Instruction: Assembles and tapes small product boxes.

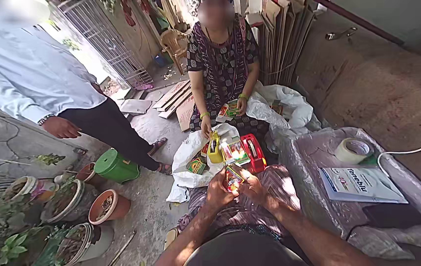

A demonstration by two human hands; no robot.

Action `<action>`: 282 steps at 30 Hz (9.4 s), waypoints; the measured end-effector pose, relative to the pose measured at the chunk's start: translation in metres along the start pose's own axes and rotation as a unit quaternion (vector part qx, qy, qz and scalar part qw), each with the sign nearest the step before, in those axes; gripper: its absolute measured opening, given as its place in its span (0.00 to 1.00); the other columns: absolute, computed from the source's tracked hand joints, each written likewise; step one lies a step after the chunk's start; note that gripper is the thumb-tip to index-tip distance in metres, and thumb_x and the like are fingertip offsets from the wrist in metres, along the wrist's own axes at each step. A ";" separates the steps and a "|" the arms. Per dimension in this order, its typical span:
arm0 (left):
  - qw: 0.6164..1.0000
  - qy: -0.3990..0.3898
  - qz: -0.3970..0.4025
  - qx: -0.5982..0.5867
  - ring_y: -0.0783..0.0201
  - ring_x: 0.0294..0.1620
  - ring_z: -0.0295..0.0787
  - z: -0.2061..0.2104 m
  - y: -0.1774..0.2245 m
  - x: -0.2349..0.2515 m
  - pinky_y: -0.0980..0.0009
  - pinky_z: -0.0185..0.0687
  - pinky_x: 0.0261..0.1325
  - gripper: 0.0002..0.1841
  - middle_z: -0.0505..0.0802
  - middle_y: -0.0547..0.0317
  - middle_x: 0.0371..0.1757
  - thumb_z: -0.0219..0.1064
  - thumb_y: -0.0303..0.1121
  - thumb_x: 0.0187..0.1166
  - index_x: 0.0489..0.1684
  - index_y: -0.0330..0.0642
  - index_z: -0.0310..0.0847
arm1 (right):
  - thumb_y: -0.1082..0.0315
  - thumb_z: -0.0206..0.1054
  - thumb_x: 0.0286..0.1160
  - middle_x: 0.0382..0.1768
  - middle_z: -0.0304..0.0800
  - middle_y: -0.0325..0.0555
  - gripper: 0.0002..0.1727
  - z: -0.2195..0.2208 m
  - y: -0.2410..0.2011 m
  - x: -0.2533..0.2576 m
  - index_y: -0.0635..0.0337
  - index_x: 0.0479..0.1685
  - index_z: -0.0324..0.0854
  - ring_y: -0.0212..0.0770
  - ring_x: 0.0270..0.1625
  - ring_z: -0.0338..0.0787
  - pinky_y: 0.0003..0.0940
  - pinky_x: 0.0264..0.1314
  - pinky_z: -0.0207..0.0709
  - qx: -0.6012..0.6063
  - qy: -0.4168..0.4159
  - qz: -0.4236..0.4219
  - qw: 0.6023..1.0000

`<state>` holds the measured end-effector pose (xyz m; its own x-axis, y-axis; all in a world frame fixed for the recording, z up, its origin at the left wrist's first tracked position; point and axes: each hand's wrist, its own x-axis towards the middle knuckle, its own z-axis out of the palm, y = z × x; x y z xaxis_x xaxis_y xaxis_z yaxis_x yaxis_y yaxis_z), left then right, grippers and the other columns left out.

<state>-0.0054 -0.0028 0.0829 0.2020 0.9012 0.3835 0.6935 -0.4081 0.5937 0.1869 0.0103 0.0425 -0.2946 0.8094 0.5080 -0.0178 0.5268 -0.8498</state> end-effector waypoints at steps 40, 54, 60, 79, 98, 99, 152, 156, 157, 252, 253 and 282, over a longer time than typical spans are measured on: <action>0.892 -0.021 -0.130 -0.432 0.52 0.37 0.96 -0.025 -0.025 0.003 0.57 0.97 0.45 0.15 0.97 0.44 0.44 0.77 0.27 0.73 0.56 0.30 0.89 | 0.67 0.76 0.71 0.48 0.94 0.53 0.27 -0.100 0.083 0.059 0.64 0.70 0.78 0.42 0.48 0.94 0.41 0.57 0.87 -0.054 0.172 0.404 0.897; 0.895 0.021 -0.122 -0.429 0.53 0.34 0.95 -0.019 -0.025 0.007 0.58 0.96 0.43 0.12 0.97 0.44 0.41 0.75 0.25 0.74 0.52 0.30 0.90 | 0.68 0.69 0.77 0.53 0.96 0.45 0.15 -0.086 0.074 0.024 0.56 0.59 0.91 0.38 0.53 0.93 0.41 0.64 0.84 -0.199 0.130 0.342 0.909; 0.937 0.046 -0.074 -0.338 0.60 0.48 0.95 -0.017 -0.024 0.009 0.64 0.94 0.51 0.08 0.95 0.50 0.58 0.78 0.31 0.72 0.45 0.40 0.95 | 0.65 0.68 0.77 0.53 0.95 0.48 0.21 -0.081 0.054 0.022 0.48 0.69 0.88 0.48 0.56 0.92 0.54 0.67 0.80 -0.326 0.084 0.357 0.871; 0.995 -0.048 0.075 0.042 0.61 0.71 0.88 -0.008 -0.011 -0.004 0.58 0.85 0.72 0.07 0.90 0.55 0.71 0.76 0.38 0.74 0.44 0.51 0.96 | 0.76 0.71 0.71 0.36 0.90 0.51 0.26 0.015 -0.008 0.008 0.64 0.69 0.69 0.37 0.30 0.87 0.29 0.29 0.78 0.270 0.128 0.342 0.891; 0.961 0.072 -0.027 -0.267 0.61 0.59 0.94 0.003 0.012 -0.009 0.62 0.94 0.59 0.09 0.94 0.53 0.62 0.84 0.34 0.65 0.39 0.42 0.95 | 0.68 0.77 0.64 0.32 0.90 0.51 0.30 0.019 -0.007 0.004 0.67 0.68 0.74 0.41 0.22 0.86 0.37 0.24 0.83 0.161 0.161 0.307 0.924; 0.953 0.073 -0.032 -0.291 0.58 0.58 0.94 0.003 0.014 -0.010 0.61 0.95 0.58 0.11 0.93 0.49 0.62 0.84 0.33 0.65 0.40 0.39 0.95 | 0.70 0.78 0.62 0.32 0.91 0.49 0.31 0.019 -0.007 0.001 0.67 0.68 0.74 0.41 0.23 0.87 0.38 0.25 0.84 0.131 0.161 0.299 0.931; 0.964 -0.188 -0.052 0.181 0.48 0.78 0.80 -0.014 -0.077 0.099 0.46 0.74 0.79 0.23 0.86 0.48 0.75 0.68 0.46 0.80 0.71 0.45 0.85 | 0.72 0.71 0.77 0.33 0.93 0.46 0.11 -0.021 0.031 0.013 0.67 0.53 0.82 0.37 0.31 0.92 0.30 0.34 0.87 0.066 0.237 0.317 0.916; 0.967 -0.208 0.040 0.140 0.49 0.94 0.53 0.068 -0.070 0.096 0.44 0.48 0.93 0.47 0.65 0.47 0.92 0.74 0.54 0.67 0.92 0.49 0.61 | 0.71 0.70 0.79 0.34 0.92 0.47 0.11 -0.023 0.025 0.014 0.67 0.54 0.81 0.38 0.33 0.92 0.32 0.36 0.87 0.068 0.228 0.336 0.911; 0.968 -0.203 0.035 0.141 0.47 0.96 0.47 0.083 -0.072 0.093 0.39 0.38 0.94 0.52 0.62 0.46 0.93 0.74 0.56 0.65 0.94 0.47 0.56 | 0.72 0.69 0.79 0.34 0.92 0.47 0.11 -0.024 0.025 0.013 0.67 0.54 0.81 0.38 0.32 0.92 0.31 0.36 0.87 0.065 0.229 0.333 0.912; 0.934 -0.012 -0.117 -0.336 0.61 0.44 0.98 -0.014 -0.003 0.004 0.60 0.95 0.55 0.18 0.97 0.52 0.46 0.56 0.36 0.91 0.68 0.33 0.79 | 0.76 0.73 0.68 0.38 0.95 0.46 0.11 0.013 -0.002 0.001 0.66 0.49 0.85 0.38 0.41 0.94 0.37 0.48 0.90 0.211 0.154 0.303 0.917; 0.929 -0.019 -0.126 -0.346 0.60 0.44 0.97 -0.016 -0.001 0.005 0.59 0.95 0.56 0.18 0.97 0.52 0.46 0.56 0.36 0.91 0.68 0.33 0.79 | 0.77 0.74 0.67 0.38 0.95 0.47 0.12 0.014 -0.003 0.000 0.67 0.49 0.85 0.38 0.40 0.94 0.38 0.48 0.90 0.209 0.161 0.309 0.913; 0.843 -0.160 -0.189 -0.478 0.55 0.69 0.86 -0.018 -0.003 0.004 0.52 0.83 0.72 0.27 0.81 0.48 0.79 0.40 0.42 0.95 0.93 0.50 0.54 | 0.77 0.52 0.85 0.36 0.93 0.36 0.13 -0.011 -0.005 0.005 0.67 0.47 0.85 0.22 0.43 0.90 0.25 0.56 0.85 0.067 0.041 0.133 0.988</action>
<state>-0.0193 -0.0011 0.0954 0.3742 0.9239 -0.0799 -0.0935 0.1233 0.9880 0.1958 0.0145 0.0504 -0.2283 0.9358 0.2686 -0.0786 0.2573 -0.9631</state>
